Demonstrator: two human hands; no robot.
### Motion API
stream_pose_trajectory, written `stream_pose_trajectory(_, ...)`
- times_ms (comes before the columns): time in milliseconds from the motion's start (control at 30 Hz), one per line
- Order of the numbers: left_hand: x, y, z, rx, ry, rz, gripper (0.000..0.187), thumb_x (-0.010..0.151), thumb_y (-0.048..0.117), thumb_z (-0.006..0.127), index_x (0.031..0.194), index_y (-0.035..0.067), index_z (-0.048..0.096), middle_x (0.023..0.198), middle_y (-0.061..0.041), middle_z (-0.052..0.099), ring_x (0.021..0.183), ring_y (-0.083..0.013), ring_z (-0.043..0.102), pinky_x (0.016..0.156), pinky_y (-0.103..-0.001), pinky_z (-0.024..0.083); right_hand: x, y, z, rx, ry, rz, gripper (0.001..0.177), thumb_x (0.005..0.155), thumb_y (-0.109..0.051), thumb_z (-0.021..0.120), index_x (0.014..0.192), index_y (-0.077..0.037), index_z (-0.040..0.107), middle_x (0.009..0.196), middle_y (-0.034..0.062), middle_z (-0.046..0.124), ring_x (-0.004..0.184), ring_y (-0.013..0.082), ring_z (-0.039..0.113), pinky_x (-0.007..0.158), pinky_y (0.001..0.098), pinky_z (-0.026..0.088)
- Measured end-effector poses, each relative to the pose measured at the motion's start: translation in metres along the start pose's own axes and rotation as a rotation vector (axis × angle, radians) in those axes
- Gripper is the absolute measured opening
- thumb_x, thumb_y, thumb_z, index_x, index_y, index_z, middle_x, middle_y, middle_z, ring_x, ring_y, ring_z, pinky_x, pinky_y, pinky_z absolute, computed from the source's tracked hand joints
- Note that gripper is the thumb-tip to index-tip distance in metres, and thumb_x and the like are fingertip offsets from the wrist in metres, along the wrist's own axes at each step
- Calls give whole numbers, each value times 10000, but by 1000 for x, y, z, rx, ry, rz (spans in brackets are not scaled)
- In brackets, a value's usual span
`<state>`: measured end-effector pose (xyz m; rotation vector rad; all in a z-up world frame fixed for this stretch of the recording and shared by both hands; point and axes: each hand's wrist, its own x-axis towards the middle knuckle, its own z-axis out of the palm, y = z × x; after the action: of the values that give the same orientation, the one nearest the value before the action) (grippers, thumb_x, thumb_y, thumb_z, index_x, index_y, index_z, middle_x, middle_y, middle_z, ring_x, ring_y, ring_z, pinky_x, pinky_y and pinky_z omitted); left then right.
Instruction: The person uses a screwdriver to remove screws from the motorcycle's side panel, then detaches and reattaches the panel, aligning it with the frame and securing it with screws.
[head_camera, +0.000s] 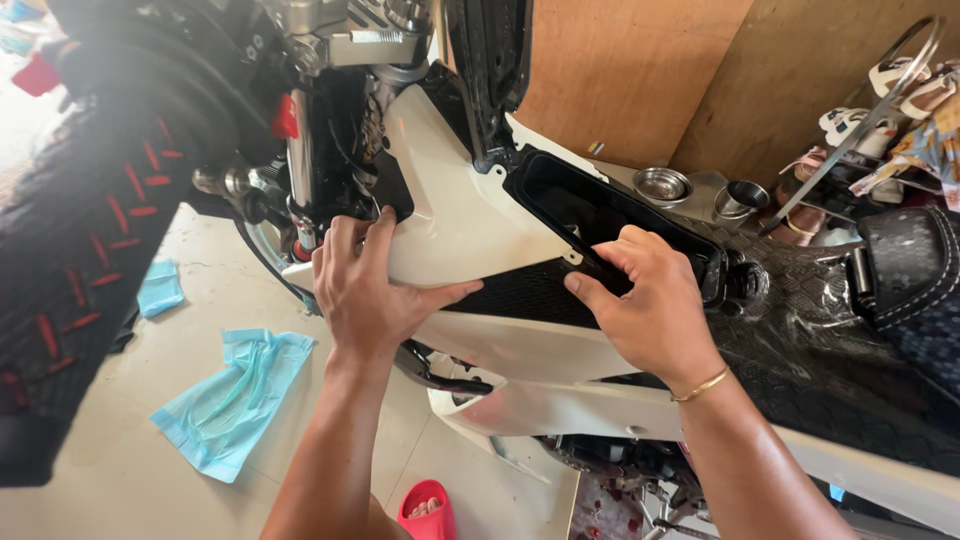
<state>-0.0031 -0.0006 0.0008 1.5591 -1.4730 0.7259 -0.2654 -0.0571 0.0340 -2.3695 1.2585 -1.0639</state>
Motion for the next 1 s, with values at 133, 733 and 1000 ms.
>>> stream_pose_trajectory(133, 1, 0, 0, 8, -7, -8, 1009, 436, 717, 929, 1125, 8, 728, 1029, -118, 586, 986, -323, 617, 854, -474, 504, 1, -3, 1, -14, 69, -52, 293, 742, -191, 846, 904, 23, 728, 768, 120, 569, 772, 303, 575, 665, 422, 457)
stream_pose_trajectory(733, 0, 2, -11, 59, -17, 1, 1002, 458, 751, 917, 1121, 22, 736, 1027, -110, 570, 995, -324, 614, 869, -479, 509, -2, -5, 3, -66, 62, -7, 295, 749, -228, 860, 883, 12, 755, 751, 109, 550, 780, 287, 549, 681, 426, 448)
stream_pose_trajectory(1000, 2, 0, -10, 43, 13, 25, 988, 464, 742, 924, 1111, 20, 733, 1002, -93, 577, 982, -310, 613, 883, -464, 503, 0, -6, 3, -42, 63, -35, 270, 749, -209, 860, 859, 5, 739, 742, 106, 524, 768, 282, 530, 670, 421, 440)
